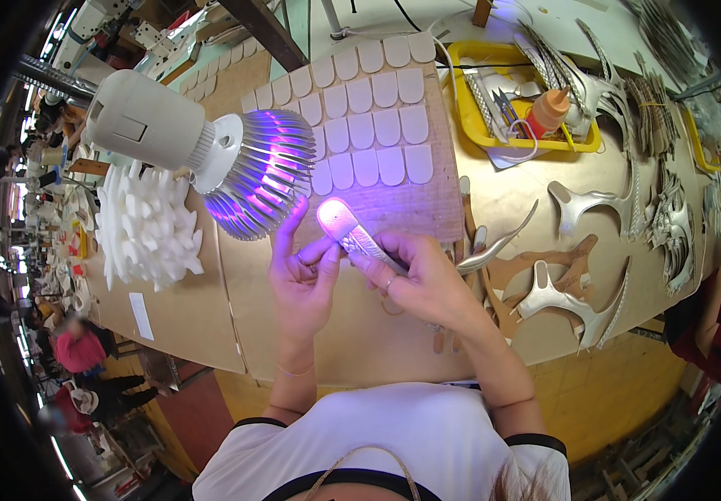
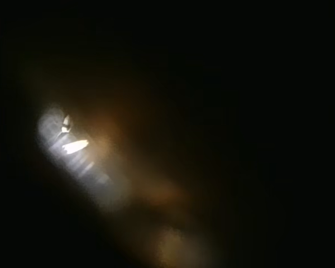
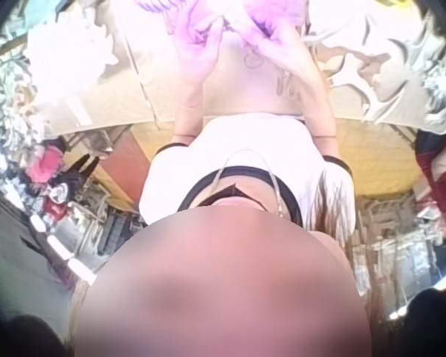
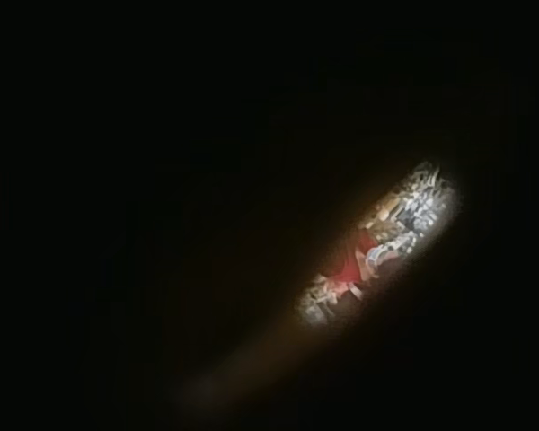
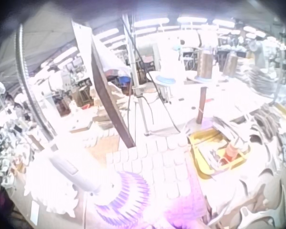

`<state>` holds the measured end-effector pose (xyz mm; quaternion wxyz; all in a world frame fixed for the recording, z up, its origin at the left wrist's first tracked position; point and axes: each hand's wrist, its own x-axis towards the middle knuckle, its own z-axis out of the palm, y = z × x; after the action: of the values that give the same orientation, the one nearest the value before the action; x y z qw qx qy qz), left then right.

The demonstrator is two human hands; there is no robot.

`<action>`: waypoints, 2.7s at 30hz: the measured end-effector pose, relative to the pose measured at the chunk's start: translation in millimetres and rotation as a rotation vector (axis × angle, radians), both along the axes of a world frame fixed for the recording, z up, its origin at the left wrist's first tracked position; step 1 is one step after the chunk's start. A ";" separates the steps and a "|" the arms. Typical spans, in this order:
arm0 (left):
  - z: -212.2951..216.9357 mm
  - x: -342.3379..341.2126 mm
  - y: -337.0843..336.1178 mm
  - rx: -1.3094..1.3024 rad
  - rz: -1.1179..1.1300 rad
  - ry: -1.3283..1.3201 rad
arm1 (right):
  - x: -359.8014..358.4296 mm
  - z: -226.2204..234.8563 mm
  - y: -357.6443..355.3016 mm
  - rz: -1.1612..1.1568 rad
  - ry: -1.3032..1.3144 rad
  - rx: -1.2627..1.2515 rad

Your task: The person repeatedly picks up small white plastic pieces and silver metallic components, aligns them, and places them under a UV lamp to cure adhesive. The person handles the parts one at a time, occasionally using a small brush or tool to adjust placement.

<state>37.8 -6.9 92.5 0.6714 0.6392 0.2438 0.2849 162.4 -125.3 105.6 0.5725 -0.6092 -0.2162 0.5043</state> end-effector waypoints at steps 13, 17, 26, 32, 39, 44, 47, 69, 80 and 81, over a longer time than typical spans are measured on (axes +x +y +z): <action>-17.0 -5.6 7.4 -0.299 0.002 -0.314 | -5.9 3.3 -2.3 0.061 -0.116 -0.023; -6.7 0.8 9.6 -0.450 -0.030 -0.125 | -6.4 5.6 -1.5 0.104 -0.289 -0.117; -8.3 -1.3 6.6 -0.296 -0.026 0.000 | -14.8 -2.4 -5.6 0.075 -0.343 -0.116; -24.2 -3.8 1.4 -0.359 0.096 -0.039 | -18.9 -13.6 -2.4 0.051 -0.585 0.035; -24.5 12.3 9.9 -0.363 0.215 -0.238 | -21.8 0.5 -21.6 -0.078 -1.367 0.036; -19.0 15.6 -12.5 -0.487 -0.056 -0.267 | 8.3 50.9 -84.6 -0.283 -1.076 0.129; -25.3 14.4 -28.5 -0.330 -0.094 -0.108 | 41.2 84.9 -129.5 -0.688 -0.758 0.230; -51.3 -15.3 -82.5 0.222 -0.213 0.382 | 159.3 -2.6 -172.2 -0.384 -1.091 -0.382; -44.8 8.7 -92.4 0.195 -0.350 0.333 | -14.4 -45.6 -110.5 -0.286 -1.281 -0.685; -45.0 5.6 -92.8 0.209 -0.333 0.319 | -16.0 -51.3 -103.0 -0.270 -1.289 -0.729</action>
<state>43.4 -99.7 47.5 0.5922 0.7734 0.2073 0.0899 146.4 -228.2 54.3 0.1513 -0.9560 -0.2512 0.0127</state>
